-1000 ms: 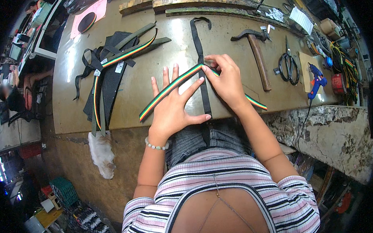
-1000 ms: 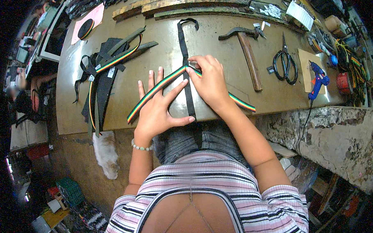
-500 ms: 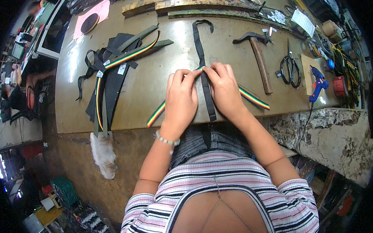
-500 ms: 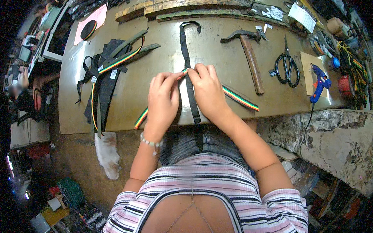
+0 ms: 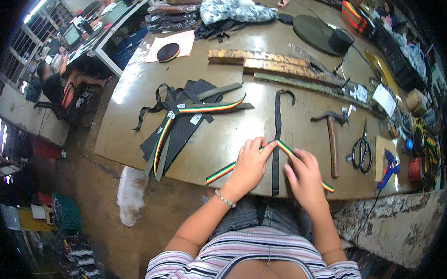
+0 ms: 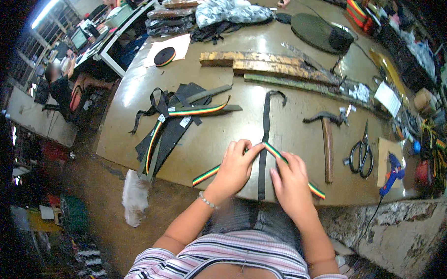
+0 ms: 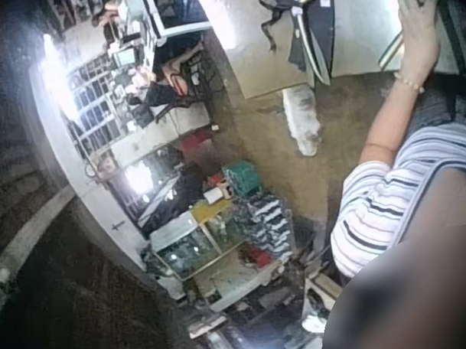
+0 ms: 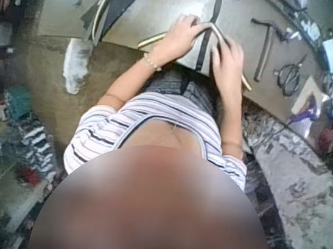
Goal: The person uses a hot glue gun to attach a multicolored ribbon to a black strap on a workbench. They repeatedly apply glue, press the ribbon into place, and adjust the strap alignment. The person also handles small white rectangular pieces and places them on the strap.
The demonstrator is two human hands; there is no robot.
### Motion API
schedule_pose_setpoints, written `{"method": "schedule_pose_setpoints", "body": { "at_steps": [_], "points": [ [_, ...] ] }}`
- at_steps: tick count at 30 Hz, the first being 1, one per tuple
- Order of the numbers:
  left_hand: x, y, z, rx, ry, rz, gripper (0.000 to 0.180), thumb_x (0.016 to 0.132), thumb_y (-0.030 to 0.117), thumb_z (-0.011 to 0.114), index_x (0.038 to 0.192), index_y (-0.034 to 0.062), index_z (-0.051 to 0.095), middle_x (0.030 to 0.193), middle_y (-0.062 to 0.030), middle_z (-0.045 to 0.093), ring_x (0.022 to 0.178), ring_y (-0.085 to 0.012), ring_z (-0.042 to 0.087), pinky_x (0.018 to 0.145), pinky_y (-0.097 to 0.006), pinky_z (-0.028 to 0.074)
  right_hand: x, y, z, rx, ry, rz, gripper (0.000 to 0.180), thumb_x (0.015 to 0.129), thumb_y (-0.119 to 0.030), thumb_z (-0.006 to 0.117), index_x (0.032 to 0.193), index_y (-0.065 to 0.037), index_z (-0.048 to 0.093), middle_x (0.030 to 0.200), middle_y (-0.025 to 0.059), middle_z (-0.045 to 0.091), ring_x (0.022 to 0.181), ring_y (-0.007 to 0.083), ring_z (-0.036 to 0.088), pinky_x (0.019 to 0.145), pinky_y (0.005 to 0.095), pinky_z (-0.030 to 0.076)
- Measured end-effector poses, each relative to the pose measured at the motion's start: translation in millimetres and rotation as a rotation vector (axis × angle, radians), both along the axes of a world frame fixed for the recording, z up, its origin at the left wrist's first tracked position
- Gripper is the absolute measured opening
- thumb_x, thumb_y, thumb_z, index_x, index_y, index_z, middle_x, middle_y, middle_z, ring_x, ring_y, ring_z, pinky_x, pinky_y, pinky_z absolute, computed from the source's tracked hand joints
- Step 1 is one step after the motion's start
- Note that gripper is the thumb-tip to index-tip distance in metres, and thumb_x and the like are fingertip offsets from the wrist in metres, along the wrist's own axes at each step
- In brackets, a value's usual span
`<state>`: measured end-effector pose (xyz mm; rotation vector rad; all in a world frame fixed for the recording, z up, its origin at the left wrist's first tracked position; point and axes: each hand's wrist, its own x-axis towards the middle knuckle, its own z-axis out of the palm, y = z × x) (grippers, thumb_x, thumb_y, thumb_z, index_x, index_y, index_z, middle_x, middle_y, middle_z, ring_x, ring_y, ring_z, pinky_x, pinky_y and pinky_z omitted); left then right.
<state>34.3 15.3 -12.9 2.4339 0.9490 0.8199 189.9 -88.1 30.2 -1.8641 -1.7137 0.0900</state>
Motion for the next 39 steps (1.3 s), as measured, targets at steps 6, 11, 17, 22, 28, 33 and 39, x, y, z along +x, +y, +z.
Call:
{"method": "schedule_pose_setpoints", "body": {
  "at_steps": [6,11,17,22,28,33,39],
  "points": [
    [1,-3,-5,0.013,0.043,0.004,0.048,0.087,0.002,0.057,0.133,0.0173,0.062,0.107,-0.0113,0.053,0.099,-0.0301,0.052,0.088,-0.041,0.046,167,-114,-7,0.413,-0.362,-1.169,0.048,0.084,-0.041,0.081,0.099,0.0,0.06,0.102,0.0142,0.056,0.1,0.0311,0.052,0.094,0.0442,0.043],
    [2,-4,-6,0.056,0.013,0.001,0.047,0.088,0.003,0.056,0.133,0.0159,0.062,0.108,-0.0115,0.053,0.098,-0.0306,0.051,0.087,-0.041,0.046,288,-158,-80,0.48,-0.03,-1.165,0.071,0.083,-0.046,0.08,0.127,0.001,0.052,0.118,0.0201,0.06,0.111,0.0387,0.056,0.094,0.0462,0.046],
    [-1,0,-7,0.034,-0.033,-0.017,0.043,0.086,0.001,0.059,0.128,0.0105,0.063,0.105,-0.0126,0.054,0.096,-0.0317,0.053,0.086,-0.042,0.046,314,-141,-51,0.099,-0.096,-1.046,0.062,0.096,-0.041,0.065,0.139,-0.003,0.041,0.114,0.0283,0.066,0.105,0.0462,0.063,0.088,0.0497,0.049],
    [-1,3,-11,-0.05,-0.179,0.012,0.031,0.083,-0.001,0.063,0.114,0.0038,0.065,0.1,-0.0152,0.055,0.095,-0.0329,0.056,0.086,-0.042,0.048,239,-97,43,-0.004,-0.132,-0.687,0.047,0.095,-0.036,0.068,0.128,-0.006,0.053,0.092,0.0213,0.071,0.081,0.0336,0.072,0.066,0.0419,0.054],
    [1,4,-14,-0.01,-0.207,0.022,0.023,0.084,0.001,0.065,0.107,0.0018,0.069,0.098,-0.014,0.057,0.093,-0.0307,0.057,0.083,-0.041,0.048,111,-10,57,-0.156,0.633,0.0,0.041,0.093,-0.022,0.073,0.126,-0.007,0.054,0.086,0.0023,0.067,0.071,0.0073,0.061,0.055,0.021,0.046],
    [0,3,-10,-0.053,-0.21,0.036,0.022,0.085,0.002,0.065,0.106,0.002,0.07,0.098,-0.0131,0.057,0.093,-0.0284,0.057,0.084,-0.039,0.049,87,46,37,-0.224,0.369,0.122,0.04,0.091,-0.031,0.074,0.114,-0.003,0.055,0.082,0.0067,0.067,0.068,0.013,0.062,0.061,0.0297,0.048],
    [0,2,-10,-0.06,-0.202,0.036,0.022,0.085,0.003,0.065,0.107,0.0019,0.07,0.098,-0.013,0.057,0.093,-0.0285,0.057,0.085,-0.039,0.049,90,54,25,-0.252,0.254,0.112,0.039,0.092,-0.032,0.072,0.11,-0.002,0.055,0.08,0.0152,0.069,0.064,0.0204,0.064,0.062,0.0324,0.049]
  ]
}}
